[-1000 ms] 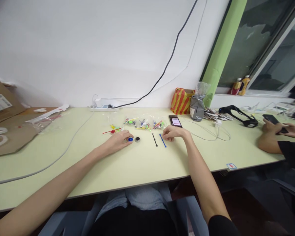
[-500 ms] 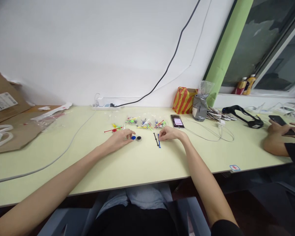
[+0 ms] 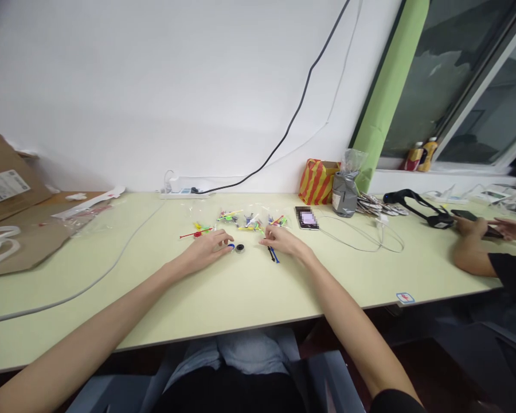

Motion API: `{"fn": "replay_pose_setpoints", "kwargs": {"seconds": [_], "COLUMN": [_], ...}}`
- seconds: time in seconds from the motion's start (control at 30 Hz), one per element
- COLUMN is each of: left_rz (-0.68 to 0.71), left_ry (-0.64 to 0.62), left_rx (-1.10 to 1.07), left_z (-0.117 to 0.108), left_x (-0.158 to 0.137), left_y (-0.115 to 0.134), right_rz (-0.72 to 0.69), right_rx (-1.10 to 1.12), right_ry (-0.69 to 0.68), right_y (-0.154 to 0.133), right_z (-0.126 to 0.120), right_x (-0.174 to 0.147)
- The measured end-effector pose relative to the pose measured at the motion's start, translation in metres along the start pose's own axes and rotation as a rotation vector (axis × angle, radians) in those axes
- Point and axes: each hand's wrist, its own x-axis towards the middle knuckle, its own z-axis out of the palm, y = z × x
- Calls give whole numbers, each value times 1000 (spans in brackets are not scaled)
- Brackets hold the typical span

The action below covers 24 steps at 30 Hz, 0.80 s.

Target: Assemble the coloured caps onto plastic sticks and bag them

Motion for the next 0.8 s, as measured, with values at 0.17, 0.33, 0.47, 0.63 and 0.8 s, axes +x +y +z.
{"fn": "replay_pose_setpoints", "kwargs": {"seconds": [0.17, 0.33, 0.47, 0.63, 0.8], "left_rz": [1, -4, -68, -233, -245], "left_ry": [52, 144, 193, 149, 43], "left_rx": [-20, -6, 197, 411, 445], "left_z": [-2, -8, -15, -19, -13], "left_x": [-1, -1, 1, -6, -13], "left_y": [4, 1, -21, -56, -72], "right_rz": [84, 145, 229, 242, 93], "right_rx": [-339, -505, -576, -555, -447], "right_ry": [88, 121, 48, 74, 228], "right_y": [-17, -24, -24, -23, -26], "right_z": [30, 40, 30, 14, 13], "right_x": [10, 12, 8, 1, 5]}}
